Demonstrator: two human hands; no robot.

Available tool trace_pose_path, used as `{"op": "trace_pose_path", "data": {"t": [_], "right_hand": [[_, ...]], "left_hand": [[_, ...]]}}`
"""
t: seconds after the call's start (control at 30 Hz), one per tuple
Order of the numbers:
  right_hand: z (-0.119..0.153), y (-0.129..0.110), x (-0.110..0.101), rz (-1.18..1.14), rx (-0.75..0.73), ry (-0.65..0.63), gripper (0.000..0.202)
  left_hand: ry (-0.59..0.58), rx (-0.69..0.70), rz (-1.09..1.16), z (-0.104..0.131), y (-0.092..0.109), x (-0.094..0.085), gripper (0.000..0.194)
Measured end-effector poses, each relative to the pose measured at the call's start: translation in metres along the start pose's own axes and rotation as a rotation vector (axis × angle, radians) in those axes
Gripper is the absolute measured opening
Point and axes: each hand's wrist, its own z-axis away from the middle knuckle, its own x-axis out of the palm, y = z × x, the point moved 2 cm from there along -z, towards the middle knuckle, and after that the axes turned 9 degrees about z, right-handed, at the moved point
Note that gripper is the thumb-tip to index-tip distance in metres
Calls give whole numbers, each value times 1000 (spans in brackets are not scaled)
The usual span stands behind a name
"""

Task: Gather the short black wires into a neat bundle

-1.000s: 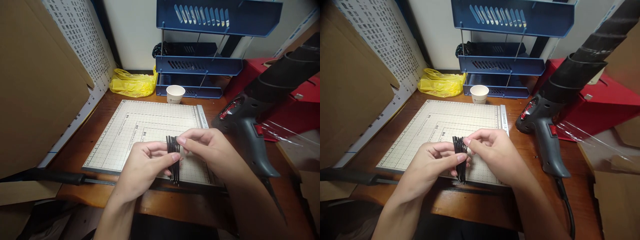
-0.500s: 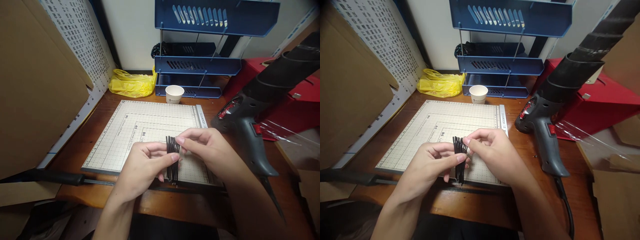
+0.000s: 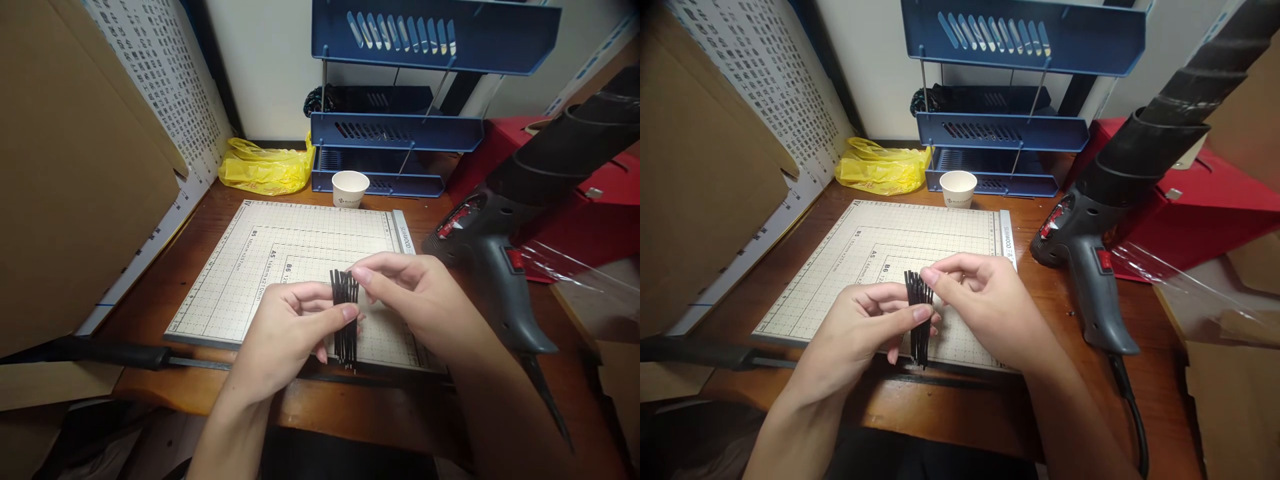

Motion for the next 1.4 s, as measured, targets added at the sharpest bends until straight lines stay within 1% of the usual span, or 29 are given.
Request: {"op": "trace_pose_path", "data": {"t": [0.1,0.33,0.57,0.8,0.87,0.97,1.1,1.27,1.4], "right_hand": [[0,1,1,43,-10,13,4],[-1,3,1,51,8,43,5],[-3,4,2,143,-7,80,8],[-2,5,2,140,1,90,8],[-2,5,1,109,10,83,5],[-1,3,1,6,14,33,3],[-1,1,1,-116,31,-15,14],[0,-1,1,-168,19,-34,21],[1,-1,0,-178,-10,-60,22]], "left_hand": [[-8,0,11,-1,0,1,30],[-21,-16,36,-2,-1,1,32],[-22,-4,36,-1,0,1,30],[-12,-8,22,0,-1,1,31],[-7,-7,28,-1,-1,1,31],[-11,14,53,-2,-1,1,27],[-14,44,77,-3,-1,1,18],[-24,57,75,-4,0,2,6],[-29,57,72,-2,0,1,6]]}}
